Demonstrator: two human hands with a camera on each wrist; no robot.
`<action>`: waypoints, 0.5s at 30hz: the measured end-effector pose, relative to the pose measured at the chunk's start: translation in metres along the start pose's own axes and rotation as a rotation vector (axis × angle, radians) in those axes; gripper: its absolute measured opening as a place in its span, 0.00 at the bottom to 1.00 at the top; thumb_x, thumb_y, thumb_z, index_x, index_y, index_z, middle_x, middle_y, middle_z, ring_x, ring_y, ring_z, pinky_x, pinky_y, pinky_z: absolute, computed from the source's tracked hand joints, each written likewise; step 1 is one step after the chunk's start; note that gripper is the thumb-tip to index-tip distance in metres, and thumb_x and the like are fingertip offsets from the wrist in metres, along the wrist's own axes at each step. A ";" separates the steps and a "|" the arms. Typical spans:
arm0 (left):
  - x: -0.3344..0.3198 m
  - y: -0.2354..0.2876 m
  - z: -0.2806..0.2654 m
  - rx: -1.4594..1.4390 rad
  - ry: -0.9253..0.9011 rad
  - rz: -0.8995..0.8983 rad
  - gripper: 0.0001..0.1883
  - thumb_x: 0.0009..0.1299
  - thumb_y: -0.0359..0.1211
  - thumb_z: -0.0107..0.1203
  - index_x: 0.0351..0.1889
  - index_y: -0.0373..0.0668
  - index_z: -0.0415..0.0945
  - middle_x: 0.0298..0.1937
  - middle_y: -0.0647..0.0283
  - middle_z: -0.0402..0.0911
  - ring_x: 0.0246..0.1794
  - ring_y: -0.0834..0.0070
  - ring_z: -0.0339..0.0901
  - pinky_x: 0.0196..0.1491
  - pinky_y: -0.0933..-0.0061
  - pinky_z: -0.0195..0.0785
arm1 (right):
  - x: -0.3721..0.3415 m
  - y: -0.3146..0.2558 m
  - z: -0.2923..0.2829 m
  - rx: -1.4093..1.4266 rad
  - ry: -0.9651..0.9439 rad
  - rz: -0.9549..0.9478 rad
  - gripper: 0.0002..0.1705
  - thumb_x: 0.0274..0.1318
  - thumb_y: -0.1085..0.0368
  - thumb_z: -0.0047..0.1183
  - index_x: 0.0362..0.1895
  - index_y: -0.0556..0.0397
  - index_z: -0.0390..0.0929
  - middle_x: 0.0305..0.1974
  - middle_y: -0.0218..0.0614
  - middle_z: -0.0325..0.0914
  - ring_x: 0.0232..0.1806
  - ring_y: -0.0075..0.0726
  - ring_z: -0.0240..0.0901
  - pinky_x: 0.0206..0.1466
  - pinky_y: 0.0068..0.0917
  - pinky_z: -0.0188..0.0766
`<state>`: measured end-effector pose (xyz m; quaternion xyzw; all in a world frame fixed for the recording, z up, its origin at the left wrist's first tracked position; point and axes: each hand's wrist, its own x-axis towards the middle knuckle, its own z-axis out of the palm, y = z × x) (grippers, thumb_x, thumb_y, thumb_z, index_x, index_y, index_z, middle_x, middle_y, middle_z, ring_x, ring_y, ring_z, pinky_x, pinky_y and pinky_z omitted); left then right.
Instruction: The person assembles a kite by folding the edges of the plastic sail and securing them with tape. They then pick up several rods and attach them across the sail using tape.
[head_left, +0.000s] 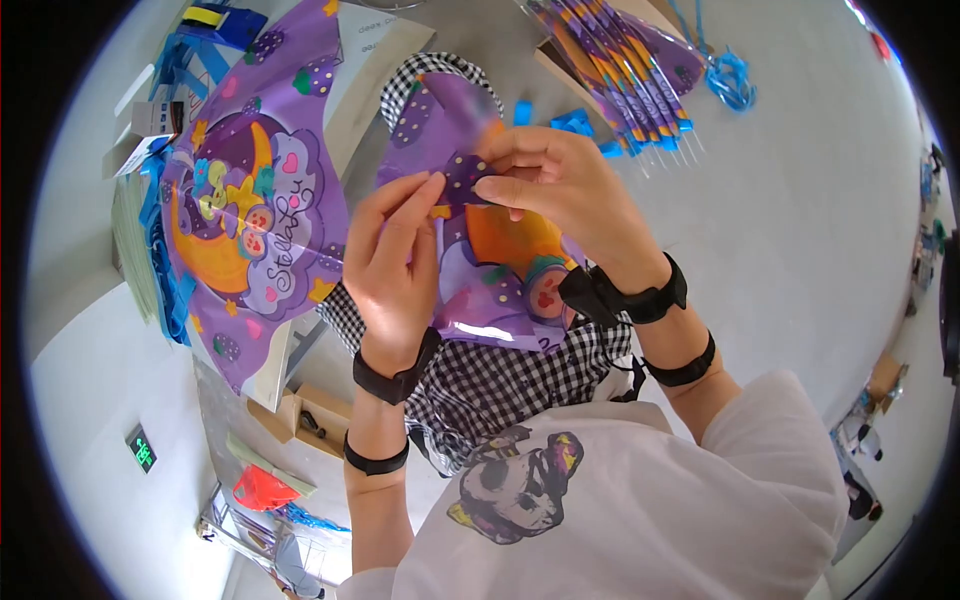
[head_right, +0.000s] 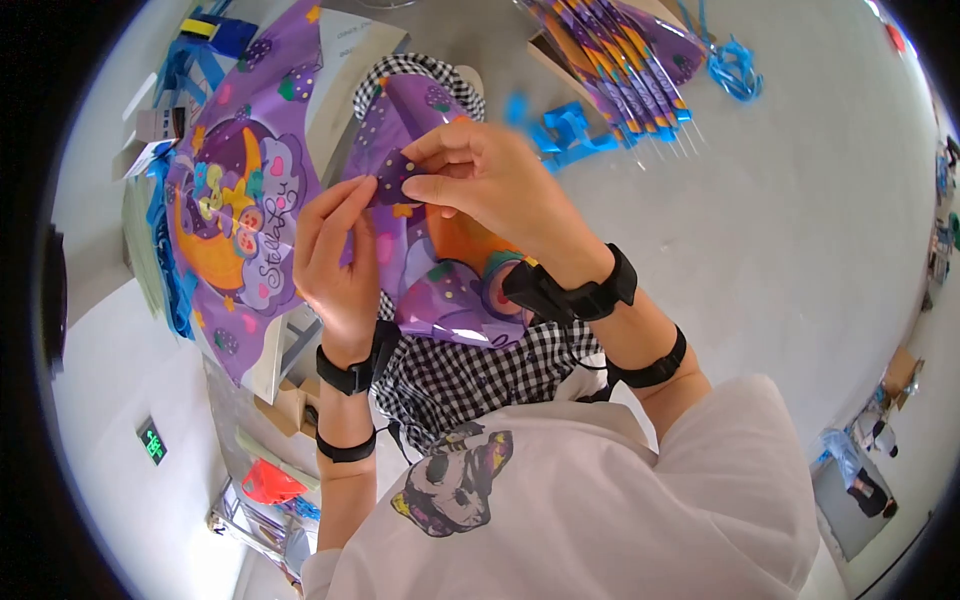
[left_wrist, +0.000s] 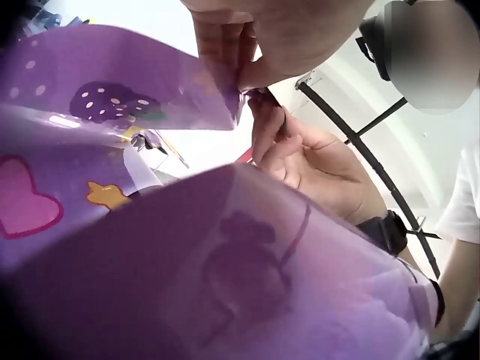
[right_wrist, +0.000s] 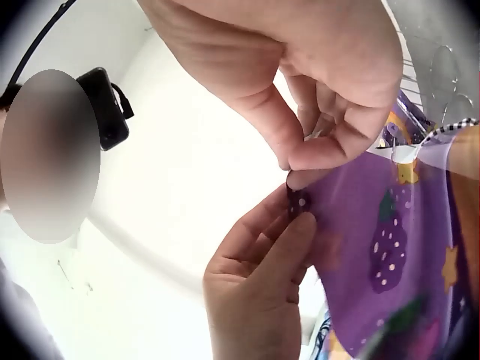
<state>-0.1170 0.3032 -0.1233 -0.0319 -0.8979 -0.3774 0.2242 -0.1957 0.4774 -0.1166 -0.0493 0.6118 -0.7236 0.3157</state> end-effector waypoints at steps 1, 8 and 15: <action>0.000 0.001 0.000 -0.006 0.002 -0.021 0.19 0.60 0.14 0.54 0.46 0.39 0.83 0.46 0.57 0.80 0.43 0.66 0.80 0.43 0.70 0.75 | 0.001 0.006 -0.002 -0.009 -0.008 -0.015 0.15 0.55 0.71 0.61 0.47 0.65 0.80 0.38 0.38 0.82 0.40 0.28 0.79 0.45 0.22 0.75; -0.002 0.005 -0.001 0.173 -0.081 0.045 0.19 0.59 0.14 0.52 0.47 0.37 0.82 0.48 0.56 0.81 0.47 0.61 0.79 0.50 0.66 0.71 | -0.003 0.026 0.002 -0.095 -0.013 0.001 0.11 0.55 0.64 0.62 0.34 0.61 0.81 0.27 0.36 0.81 0.31 0.30 0.79 0.34 0.28 0.71; -0.013 0.017 -0.006 -0.160 -0.234 -0.130 0.27 0.61 0.18 0.58 0.61 0.34 0.70 0.56 0.52 0.79 0.56 0.60 0.77 0.60 0.62 0.69 | -0.007 0.024 0.021 -0.293 0.119 -0.181 0.16 0.57 0.59 0.63 0.26 0.57 0.75 0.21 0.34 0.75 0.21 0.23 0.67 0.24 0.26 0.60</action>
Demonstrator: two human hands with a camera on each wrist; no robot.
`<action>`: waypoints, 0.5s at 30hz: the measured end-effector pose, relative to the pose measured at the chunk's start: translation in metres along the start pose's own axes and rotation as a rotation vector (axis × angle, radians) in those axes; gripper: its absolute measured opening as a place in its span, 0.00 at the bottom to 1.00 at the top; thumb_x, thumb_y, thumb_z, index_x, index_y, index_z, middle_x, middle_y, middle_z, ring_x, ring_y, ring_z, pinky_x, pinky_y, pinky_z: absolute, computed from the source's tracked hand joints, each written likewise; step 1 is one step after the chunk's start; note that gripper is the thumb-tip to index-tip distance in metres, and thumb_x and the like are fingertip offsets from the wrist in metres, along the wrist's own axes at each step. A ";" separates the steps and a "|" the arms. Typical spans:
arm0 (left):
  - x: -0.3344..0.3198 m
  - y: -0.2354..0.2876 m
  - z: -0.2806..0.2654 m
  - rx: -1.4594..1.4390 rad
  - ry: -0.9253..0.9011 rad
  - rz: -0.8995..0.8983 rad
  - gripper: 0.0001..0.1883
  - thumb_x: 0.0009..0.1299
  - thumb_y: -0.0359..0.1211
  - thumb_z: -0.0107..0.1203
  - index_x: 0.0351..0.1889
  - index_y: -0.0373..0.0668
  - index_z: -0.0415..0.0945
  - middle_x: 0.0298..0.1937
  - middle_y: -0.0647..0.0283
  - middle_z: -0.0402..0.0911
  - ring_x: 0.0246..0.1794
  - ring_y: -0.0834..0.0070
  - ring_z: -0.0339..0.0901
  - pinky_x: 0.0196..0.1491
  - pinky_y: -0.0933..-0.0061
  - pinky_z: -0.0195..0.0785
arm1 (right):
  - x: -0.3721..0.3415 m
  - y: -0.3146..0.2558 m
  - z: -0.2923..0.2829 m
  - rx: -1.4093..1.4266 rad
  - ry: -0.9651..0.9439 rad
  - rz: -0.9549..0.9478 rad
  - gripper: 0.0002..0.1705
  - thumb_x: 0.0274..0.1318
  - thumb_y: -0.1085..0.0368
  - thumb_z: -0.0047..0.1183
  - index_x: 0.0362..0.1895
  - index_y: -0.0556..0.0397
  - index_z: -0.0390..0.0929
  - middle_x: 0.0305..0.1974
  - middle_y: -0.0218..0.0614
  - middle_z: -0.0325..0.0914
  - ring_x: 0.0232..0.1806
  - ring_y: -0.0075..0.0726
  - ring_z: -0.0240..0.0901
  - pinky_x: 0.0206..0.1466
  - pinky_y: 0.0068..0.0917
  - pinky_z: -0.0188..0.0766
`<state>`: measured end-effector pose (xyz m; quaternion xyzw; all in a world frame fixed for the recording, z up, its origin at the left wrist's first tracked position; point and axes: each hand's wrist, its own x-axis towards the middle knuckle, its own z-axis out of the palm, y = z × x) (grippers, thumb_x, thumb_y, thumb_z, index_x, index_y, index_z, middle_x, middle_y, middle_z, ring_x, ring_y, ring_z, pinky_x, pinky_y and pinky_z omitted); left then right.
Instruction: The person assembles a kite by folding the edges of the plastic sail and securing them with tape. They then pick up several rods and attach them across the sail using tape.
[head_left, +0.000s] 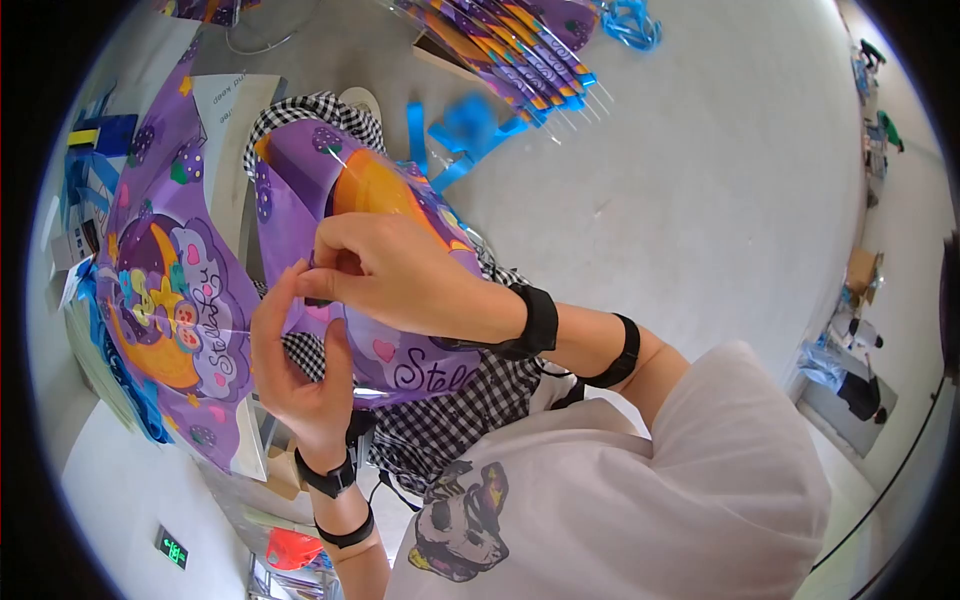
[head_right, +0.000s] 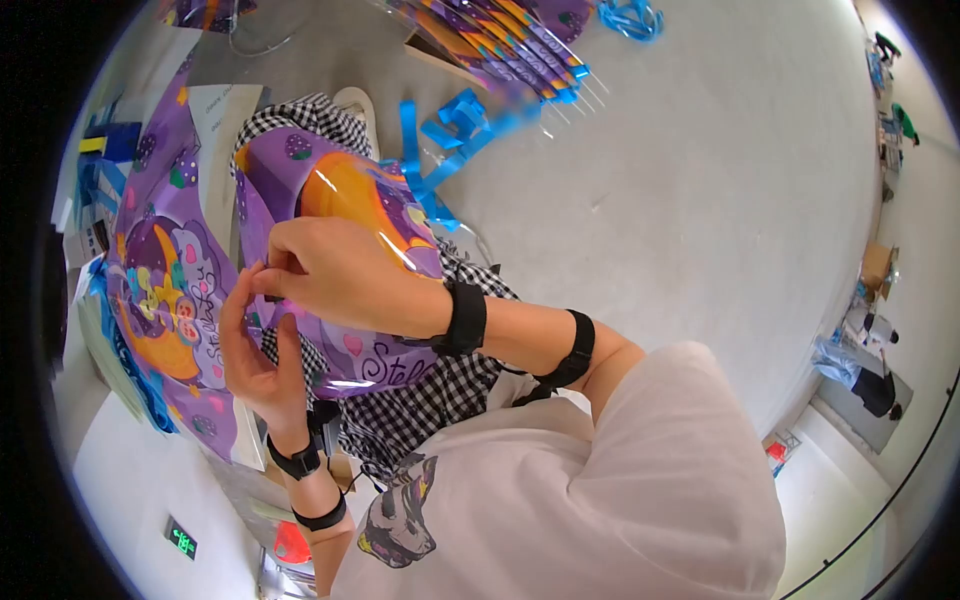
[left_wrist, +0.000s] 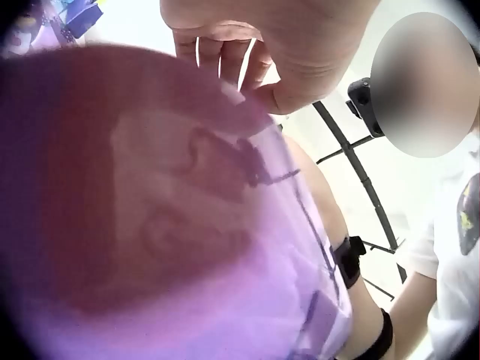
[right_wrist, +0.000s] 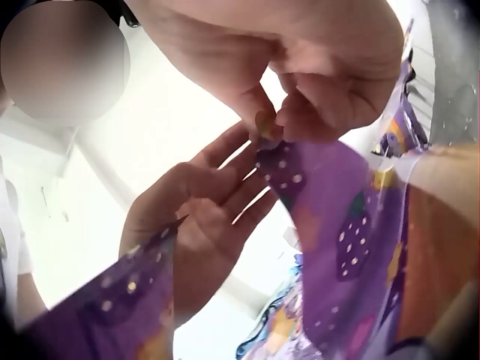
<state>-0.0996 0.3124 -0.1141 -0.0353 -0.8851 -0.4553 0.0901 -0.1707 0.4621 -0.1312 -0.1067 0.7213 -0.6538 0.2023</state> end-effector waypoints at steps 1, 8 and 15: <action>-0.002 0.000 0.001 -0.039 0.018 -0.049 0.27 0.61 0.19 0.60 0.61 0.34 0.70 0.56 0.52 0.78 0.56 0.61 0.77 0.59 0.64 0.69 | 0.000 0.000 -0.001 0.031 -0.021 0.037 0.17 0.56 0.59 0.64 0.26 0.57 0.74 0.21 0.33 0.74 0.22 0.22 0.66 0.24 0.25 0.59; -0.004 0.001 -0.003 -0.311 0.066 -0.378 0.25 0.63 0.19 0.62 0.59 0.30 0.71 0.55 0.52 0.79 0.54 0.68 0.78 0.59 0.69 0.71 | 0.004 0.009 -0.004 0.296 -0.169 0.129 0.15 0.56 0.59 0.65 0.27 0.54 0.76 0.23 0.24 0.75 0.25 0.14 0.66 0.24 0.19 0.56; 0.006 0.000 -0.008 -0.513 0.091 -0.390 0.20 0.65 0.16 0.56 0.56 0.30 0.74 0.54 0.52 0.81 0.54 0.68 0.79 0.58 0.71 0.72 | 0.001 -0.002 -0.018 0.569 -0.248 0.377 0.11 0.57 0.63 0.63 0.38 0.56 0.78 0.30 0.27 0.79 0.31 0.16 0.74 0.28 0.17 0.68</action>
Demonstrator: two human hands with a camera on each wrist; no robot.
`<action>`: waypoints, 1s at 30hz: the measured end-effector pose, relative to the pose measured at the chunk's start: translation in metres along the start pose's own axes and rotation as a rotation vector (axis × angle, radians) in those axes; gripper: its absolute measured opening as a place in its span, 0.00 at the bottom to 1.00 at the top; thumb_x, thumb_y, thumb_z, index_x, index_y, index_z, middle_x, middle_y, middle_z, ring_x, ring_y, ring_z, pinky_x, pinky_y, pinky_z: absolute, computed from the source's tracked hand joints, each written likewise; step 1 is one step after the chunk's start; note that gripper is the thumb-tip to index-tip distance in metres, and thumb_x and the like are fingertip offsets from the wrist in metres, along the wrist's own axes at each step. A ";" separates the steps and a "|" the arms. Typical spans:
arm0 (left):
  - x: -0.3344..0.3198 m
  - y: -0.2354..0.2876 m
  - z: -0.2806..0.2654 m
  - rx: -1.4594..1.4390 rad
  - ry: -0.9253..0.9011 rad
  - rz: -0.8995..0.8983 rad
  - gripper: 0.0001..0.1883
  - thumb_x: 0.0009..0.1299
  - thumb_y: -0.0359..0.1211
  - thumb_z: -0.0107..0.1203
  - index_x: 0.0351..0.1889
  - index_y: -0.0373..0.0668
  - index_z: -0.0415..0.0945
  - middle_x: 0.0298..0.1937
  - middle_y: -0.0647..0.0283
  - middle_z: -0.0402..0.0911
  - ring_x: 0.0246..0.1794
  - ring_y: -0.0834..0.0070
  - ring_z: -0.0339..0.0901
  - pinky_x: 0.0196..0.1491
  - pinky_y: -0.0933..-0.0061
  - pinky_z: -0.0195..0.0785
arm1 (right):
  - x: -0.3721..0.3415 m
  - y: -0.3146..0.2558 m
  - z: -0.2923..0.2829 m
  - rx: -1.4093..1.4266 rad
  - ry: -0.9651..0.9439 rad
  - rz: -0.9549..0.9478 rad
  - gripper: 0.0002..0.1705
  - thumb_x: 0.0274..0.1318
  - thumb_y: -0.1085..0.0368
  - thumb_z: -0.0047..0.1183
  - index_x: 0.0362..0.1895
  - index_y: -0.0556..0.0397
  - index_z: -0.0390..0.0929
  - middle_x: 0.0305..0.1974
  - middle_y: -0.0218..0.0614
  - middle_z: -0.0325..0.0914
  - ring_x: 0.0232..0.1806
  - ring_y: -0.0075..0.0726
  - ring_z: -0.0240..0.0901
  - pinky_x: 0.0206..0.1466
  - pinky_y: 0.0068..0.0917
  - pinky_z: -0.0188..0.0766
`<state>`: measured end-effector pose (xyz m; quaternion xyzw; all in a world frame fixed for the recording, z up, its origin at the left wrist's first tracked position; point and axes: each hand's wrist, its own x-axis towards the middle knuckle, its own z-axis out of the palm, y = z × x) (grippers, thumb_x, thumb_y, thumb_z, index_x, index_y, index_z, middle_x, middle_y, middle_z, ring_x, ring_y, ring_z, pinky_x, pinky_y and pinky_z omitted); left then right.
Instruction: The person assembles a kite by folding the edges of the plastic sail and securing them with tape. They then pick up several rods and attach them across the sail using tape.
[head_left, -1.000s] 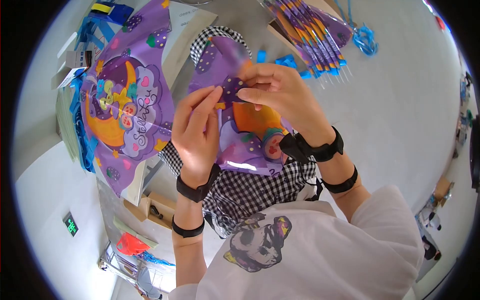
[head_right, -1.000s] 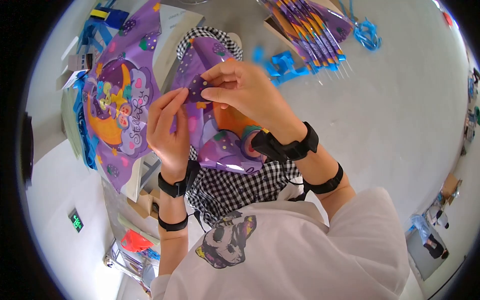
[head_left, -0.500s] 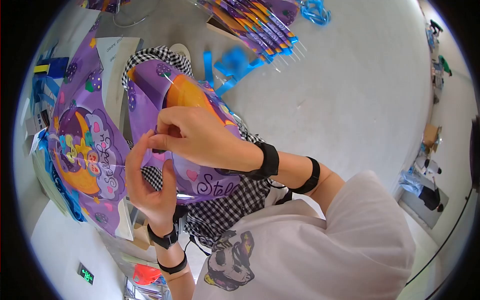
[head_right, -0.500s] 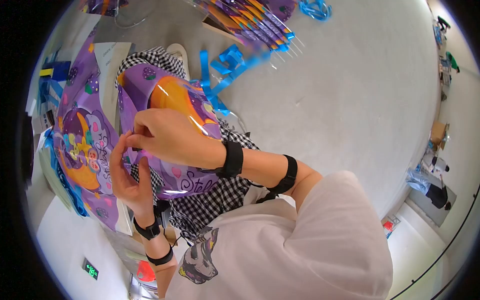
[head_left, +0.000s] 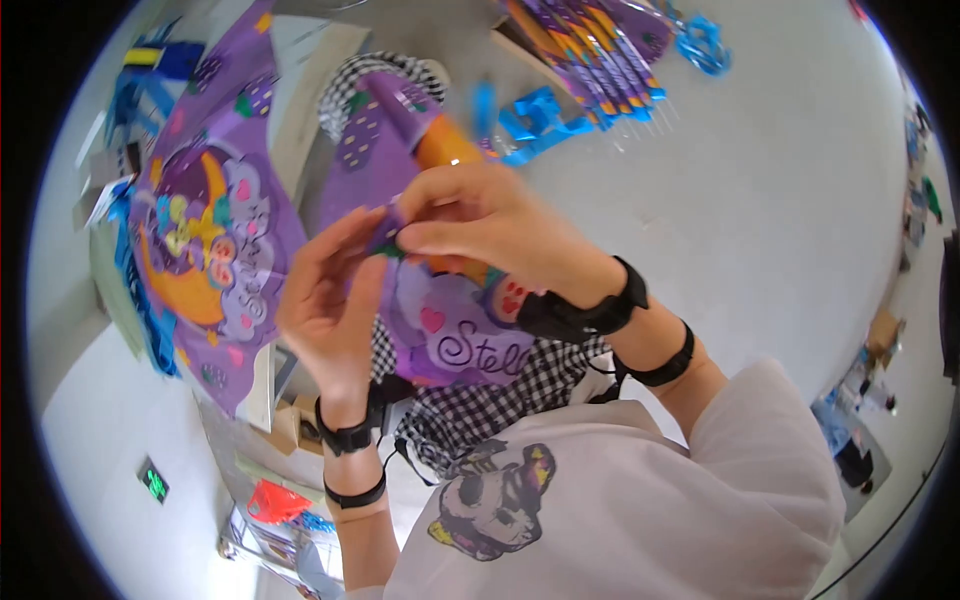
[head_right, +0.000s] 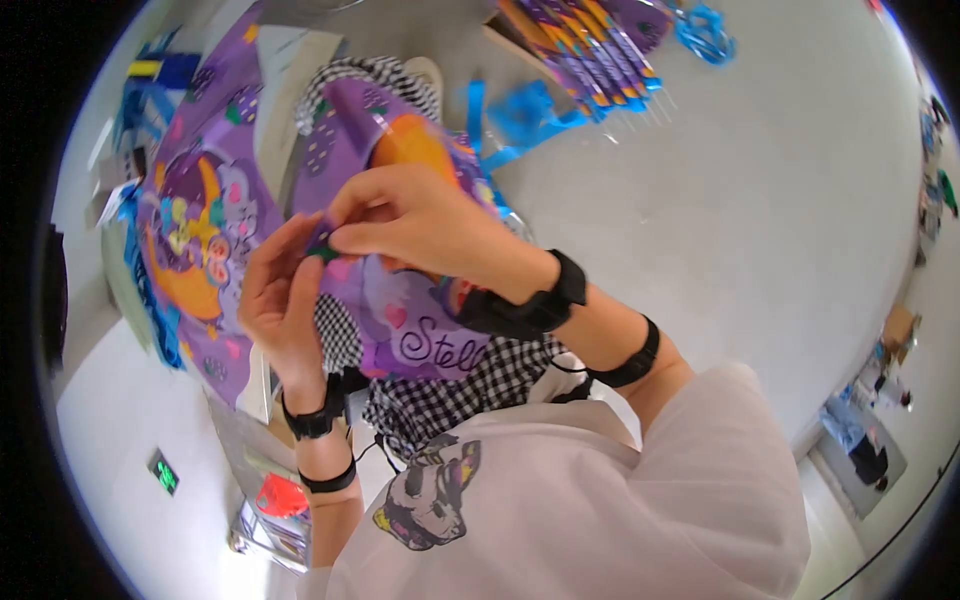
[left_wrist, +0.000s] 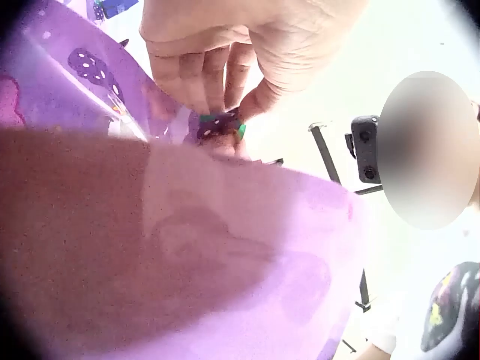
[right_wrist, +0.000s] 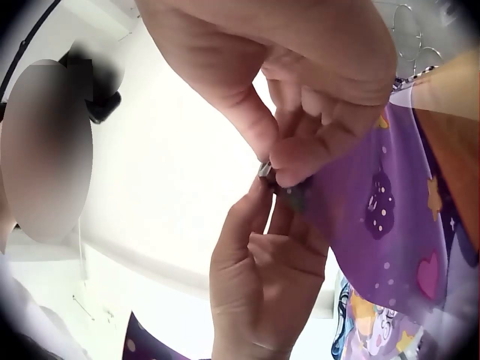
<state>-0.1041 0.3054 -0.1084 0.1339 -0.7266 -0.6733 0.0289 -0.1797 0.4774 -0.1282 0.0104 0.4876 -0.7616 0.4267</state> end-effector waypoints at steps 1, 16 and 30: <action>-0.001 0.000 0.000 0.001 -0.011 0.012 0.19 0.65 0.16 0.57 0.55 0.31 0.75 0.54 0.54 0.81 0.52 0.71 0.80 0.56 0.73 0.73 | 0.002 0.000 -0.001 -0.030 -0.008 -0.024 0.10 0.58 0.63 0.62 0.38 0.56 0.78 0.30 0.27 0.79 0.32 0.16 0.74 0.27 0.17 0.68; -0.003 -0.004 -0.010 -0.233 0.055 -0.140 0.12 0.71 0.24 0.56 0.51 0.33 0.77 0.42 0.60 0.84 0.41 0.76 0.81 0.45 0.76 0.75 | 0.005 -0.012 0.013 -0.154 -0.006 -0.025 0.09 0.61 0.61 0.60 0.35 0.53 0.77 0.29 0.26 0.77 0.26 0.14 0.67 0.28 0.14 0.61; 0.014 -0.019 -0.115 -0.747 0.405 -0.095 0.07 0.73 0.32 0.51 0.44 0.41 0.74 0.41 0.64 0.82 0.43 0.71 0.79 0.50 0.66 0.73 | -0.010 -0.035 -0.063 0.176 0.099 -0.342 0.11 0.62 0.69 0.50 0.49 0.56 0.76 0.45 0.38 0.80 0.45 0.38 0.80 0.50 0.37 0.79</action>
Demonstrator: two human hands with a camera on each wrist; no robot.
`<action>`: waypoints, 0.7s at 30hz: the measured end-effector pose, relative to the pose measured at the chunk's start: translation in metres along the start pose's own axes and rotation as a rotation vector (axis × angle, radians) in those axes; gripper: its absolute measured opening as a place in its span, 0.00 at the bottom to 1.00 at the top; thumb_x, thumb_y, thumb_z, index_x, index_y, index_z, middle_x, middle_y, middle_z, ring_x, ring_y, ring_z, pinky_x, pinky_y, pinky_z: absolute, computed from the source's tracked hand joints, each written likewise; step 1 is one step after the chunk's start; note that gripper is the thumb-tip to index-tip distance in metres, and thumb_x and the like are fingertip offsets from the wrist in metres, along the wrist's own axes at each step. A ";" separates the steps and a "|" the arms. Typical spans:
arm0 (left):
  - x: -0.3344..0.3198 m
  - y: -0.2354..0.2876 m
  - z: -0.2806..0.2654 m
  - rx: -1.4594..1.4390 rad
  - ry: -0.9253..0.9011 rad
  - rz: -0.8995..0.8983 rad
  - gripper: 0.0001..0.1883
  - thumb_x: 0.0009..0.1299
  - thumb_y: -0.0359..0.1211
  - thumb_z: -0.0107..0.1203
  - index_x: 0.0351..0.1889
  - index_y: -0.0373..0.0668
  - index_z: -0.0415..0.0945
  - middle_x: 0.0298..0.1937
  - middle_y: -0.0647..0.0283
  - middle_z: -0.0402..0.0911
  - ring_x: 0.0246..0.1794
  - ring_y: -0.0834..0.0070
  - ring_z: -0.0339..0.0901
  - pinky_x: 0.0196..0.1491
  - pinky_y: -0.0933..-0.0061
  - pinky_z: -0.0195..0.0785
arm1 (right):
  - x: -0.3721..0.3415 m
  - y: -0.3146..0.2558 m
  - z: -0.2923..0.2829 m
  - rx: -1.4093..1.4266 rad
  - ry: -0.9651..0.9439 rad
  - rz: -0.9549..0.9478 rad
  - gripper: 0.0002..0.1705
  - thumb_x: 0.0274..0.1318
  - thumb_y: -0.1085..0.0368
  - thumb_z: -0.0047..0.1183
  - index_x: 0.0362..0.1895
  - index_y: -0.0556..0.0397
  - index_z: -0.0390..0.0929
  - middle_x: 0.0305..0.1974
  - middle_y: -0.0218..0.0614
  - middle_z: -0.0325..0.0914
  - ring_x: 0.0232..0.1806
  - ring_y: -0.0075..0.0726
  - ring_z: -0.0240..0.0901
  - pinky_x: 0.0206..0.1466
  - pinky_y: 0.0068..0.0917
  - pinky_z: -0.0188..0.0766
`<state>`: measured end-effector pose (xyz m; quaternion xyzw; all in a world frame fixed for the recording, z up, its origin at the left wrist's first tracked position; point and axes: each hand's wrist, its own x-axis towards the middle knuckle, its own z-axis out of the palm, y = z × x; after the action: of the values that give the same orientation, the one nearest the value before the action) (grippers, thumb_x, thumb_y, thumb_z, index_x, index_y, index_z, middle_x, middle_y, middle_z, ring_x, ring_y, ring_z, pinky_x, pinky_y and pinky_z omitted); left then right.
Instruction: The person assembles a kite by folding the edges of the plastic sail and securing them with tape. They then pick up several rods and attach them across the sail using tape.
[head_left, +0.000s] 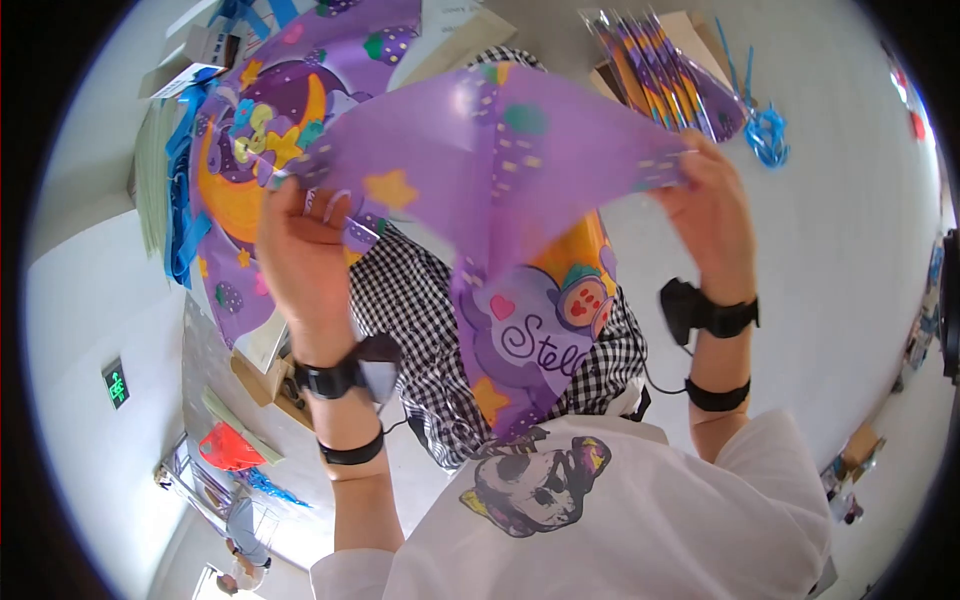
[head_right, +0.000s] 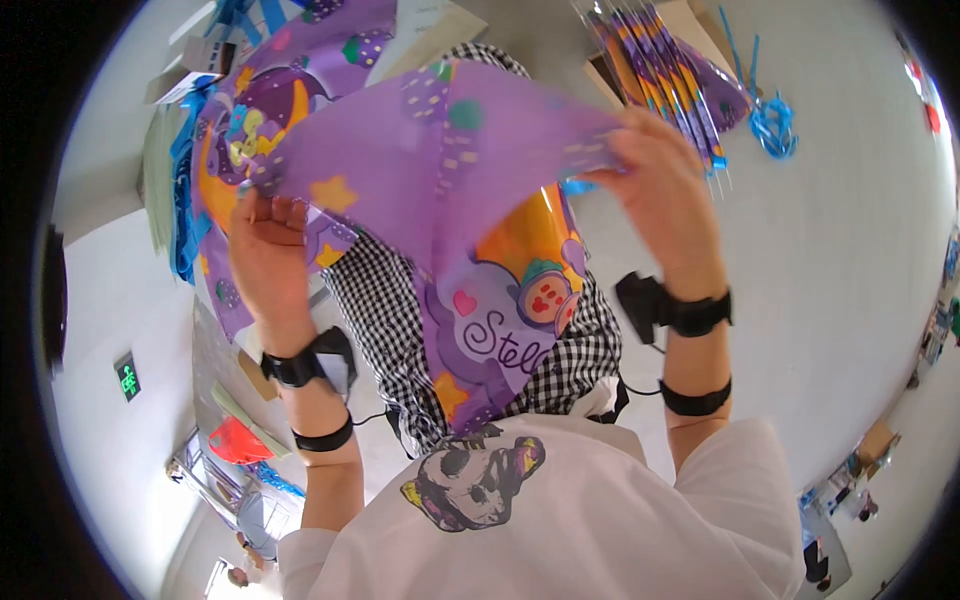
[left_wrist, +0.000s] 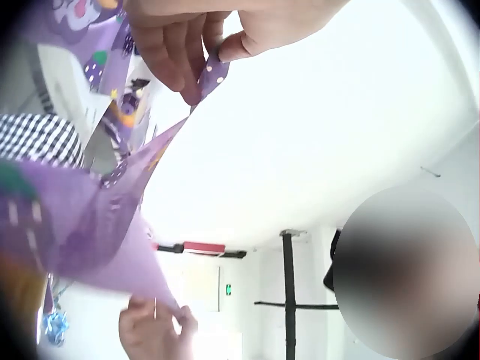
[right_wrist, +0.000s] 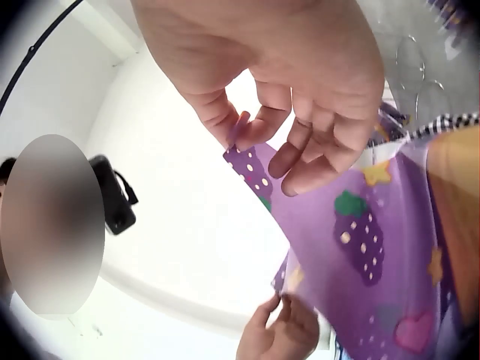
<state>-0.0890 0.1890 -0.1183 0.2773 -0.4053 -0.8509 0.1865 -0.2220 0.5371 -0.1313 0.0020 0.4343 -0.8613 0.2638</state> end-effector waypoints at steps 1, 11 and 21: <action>0.010 0.017 -0.024 -0.029 -0.009 -0.011 0.08 0.73 0.33 0.51 0.45 0.40 0.74 0.42 0.63 0.81 0.45 0.71 0.79 0.51 0.66 0.72 | 0.004 -0.015 -0.013 -0.025 0.011 -0.056 0.12 0.63 0.68 0.49 0.49 0.56 0.76 0.46 0.38 0.80 0.45 0.39 0.80 0.50 0.38 0.78; -0.017 0.155 -0.141 -0.015 0.381 0.303 0.11 0.74 0.34 0.48 0.48 0.38 0.73 0.49 0.58 0.77 0.52 0.68 0.76 0.57 0.65 0.70 | 0.102 -0.135 0.017 -0.267 -0.009 -0.168 0.09 0.61 0.63 0.51 0.44 0.49 0.75 0.41 0.31 0.80 0.42 0.31 0.77 0.48 0.30 0.72; -0.088 0.199 -0.347 -0.112 0.599 0.336 0.07 0.74 0.32 0.47 0.41 0.41 0.74 0.38 0.67 0.80 0.39 0.77 0.78 0.45 0.76 0.75 | 0.291 -0.067 0.068 -0.320 -0.101 0.143 0.07 0.57 0.63 0.59 0.39 0.49 0.77 0.37 0.29 0.79 0.38 0.26 0.75 0.42 0.24 0.73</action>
<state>0.2140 -0.0862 -0.1120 0.4337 -0.3253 -0.7101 0.4494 -0.4877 0.3872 -0.1066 -0.0526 0.5506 -0.7593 0.3430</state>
